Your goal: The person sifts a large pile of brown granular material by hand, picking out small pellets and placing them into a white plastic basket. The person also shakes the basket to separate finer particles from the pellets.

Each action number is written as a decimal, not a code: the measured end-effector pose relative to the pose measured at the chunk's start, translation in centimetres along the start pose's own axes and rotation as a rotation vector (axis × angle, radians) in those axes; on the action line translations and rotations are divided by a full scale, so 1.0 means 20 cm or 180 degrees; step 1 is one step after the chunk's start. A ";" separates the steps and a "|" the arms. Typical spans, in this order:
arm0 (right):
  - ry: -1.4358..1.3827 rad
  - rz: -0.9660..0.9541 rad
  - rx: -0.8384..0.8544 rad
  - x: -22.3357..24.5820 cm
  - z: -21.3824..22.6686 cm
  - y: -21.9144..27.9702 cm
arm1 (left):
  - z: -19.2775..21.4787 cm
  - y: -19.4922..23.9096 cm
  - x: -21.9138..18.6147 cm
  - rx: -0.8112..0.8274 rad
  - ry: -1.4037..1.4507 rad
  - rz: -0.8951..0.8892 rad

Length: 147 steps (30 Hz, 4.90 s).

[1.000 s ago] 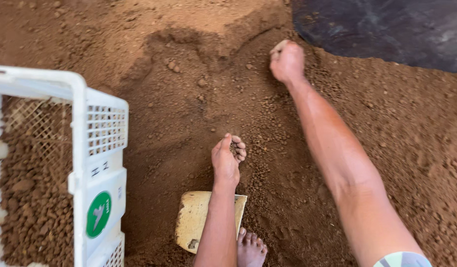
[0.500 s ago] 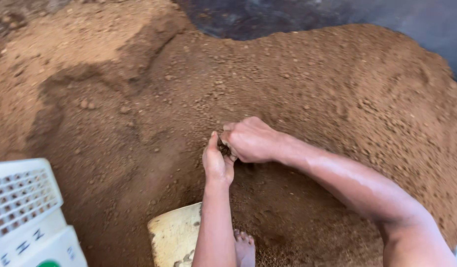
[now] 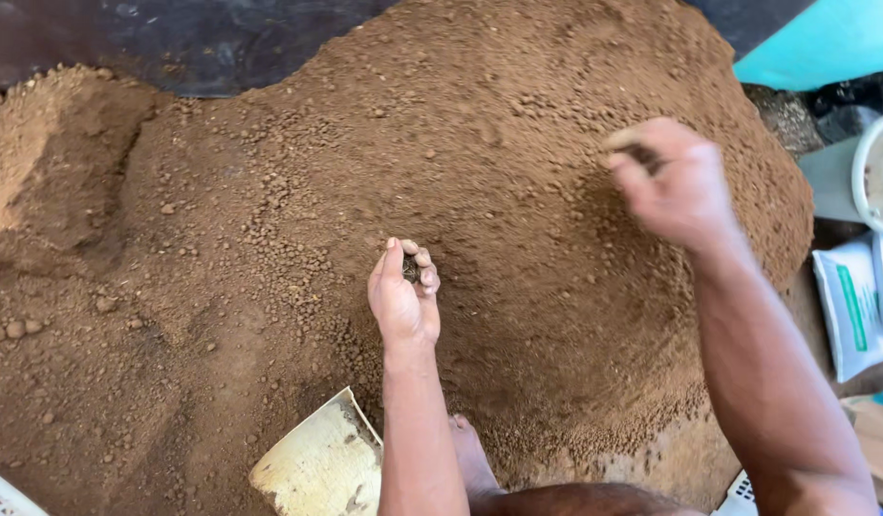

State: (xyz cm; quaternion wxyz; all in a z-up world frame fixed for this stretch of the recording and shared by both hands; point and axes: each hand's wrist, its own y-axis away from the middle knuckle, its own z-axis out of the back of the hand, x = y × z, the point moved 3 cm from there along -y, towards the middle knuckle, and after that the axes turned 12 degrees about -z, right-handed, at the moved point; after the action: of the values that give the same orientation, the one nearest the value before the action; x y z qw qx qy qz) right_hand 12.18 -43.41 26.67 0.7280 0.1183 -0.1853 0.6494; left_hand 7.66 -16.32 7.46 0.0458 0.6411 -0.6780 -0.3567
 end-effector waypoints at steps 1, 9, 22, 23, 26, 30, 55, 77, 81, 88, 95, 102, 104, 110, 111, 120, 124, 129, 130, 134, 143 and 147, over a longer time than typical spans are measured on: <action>-0.0029 -0.0198 -0.0194 -0.12 0.08 0.05 | -0.03 0.03 0.01 0.0021 -0.0018 0.0012; -0.0023 -0.0990 -0.1213 -0.75 0.27 0.64 | -0.10 0.29 0.22 0.0138 -0.0118 0.0291; 0.0089 -0.0623 -0.1297 -0.60 0.02 1.02 | 0.05 0.22 0.04 0.0039 -0.0132 -0.0095; 0.0140 -0.0602 -0.1257 -0.58 -0.03 1.00 | 0.07 0.22 0.01 0.0011 -0.0175 -0.0159; 0.0189 -0.0590 -0.1317 -0.53 -0.13 0.92 | 0.09 0.21 -0.06 -0.0042 -0.0189 -0.0341; -0.0103 -0.0322 -0.1503 -0.50 -0.22 0.72 | 0.05 0.20 -0.09 -0.0047 -0.0156 -0.0469; 0.1373 -0.0157 0.0099 -0.40 -0.07 0.49 | -0.01 0.32 -0.01 0.0005 -0.0346 -0.0424; 0.0275 -0.0260 -0.0912 -0.12 -0.38 1.27 | 0.07 0.44 0.24 0.0210 -0.0862 -0.0122; -0.0347 -0.0148 -0.1059 -0.11 -0.40 1.24 | 0.06 0.46 0.25 0.0225 -0.0957 -0.0076; 0.0092 0.0227 -0.1376 -0.08 -0.45 1.18 | 0.03 0.50 0.28 0.0318 -0.1231 -0.0075; 0.0490 0.0287 -0.1308 -0.05 -0.45 1.17 | 0.06 0.50 0.32 0.0315 -0.1134 -0.0018; -0.0019 0.0085 -0.1137 0.04 -0.37 1.15 | 0.06 0.54 0.38 0.0331 -0.1340 0.0131; -0.0353 0.0096 -0.1096 0.09 -0.31 1.15 | 0.05 0.57 0.42 0.0399 -0.1579 0.0309; -0.0493 0.0466 -0.0730 0.17 -0.18 1.12 | 0.00 0.65 0.57 0.0611 -0.1339 0.0782; -0.0561 0.0407 -0.0771 0.15 -0.17 1.11 | -0.01 0.66 0.57 0.0626 -0.1357 0.0766; -0.0201 -0.0492 -0.2680 -0.86 0.11 0.82 | -0.07 0.59 0.43 0.0421 -0.0877 0.0655; -0.2470 -0.1313 -0.2544 -1.31 0.00 0.51 | -0.08 0.50 0.33 0.0356 -0.0802 0.0422; -0.3017 -0.0899 -0.2179 -1.19 -0.15 0.16 | -0.08 0.46 0.26 0.0298 -0.0636 0.0229; -0.2995 -0.0971 -0.1950 -1.10 -0.17 0.09 | -0.09 0.44 0.25 0.0250 -0.0625 0.0211; -0.3083 -0.0592 -0.0811 -0.64 -0.26 -0.12 | -0.12 0.41 0.23 0.0267 -0.0620 0.0156; -0.1846 -0.0690 -0.1035 -0.53 -0.29 -0.21 | -0.11 0.38 0.13 0.0149 -0.0467 0.0131; -0.0877 0.0049 -0.0920 -0.51 -0.38 -0.20 | -0.07 0.34 0.04 0.0005 -0.0409 -0.0085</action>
State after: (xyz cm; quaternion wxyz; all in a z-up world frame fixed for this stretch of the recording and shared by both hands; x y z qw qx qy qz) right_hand 16.02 -50.02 15.76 0.7002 0.0988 -0.3753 0.5992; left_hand 2.58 -18.15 11.74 -0.0030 0.6259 -0.6712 -0.3971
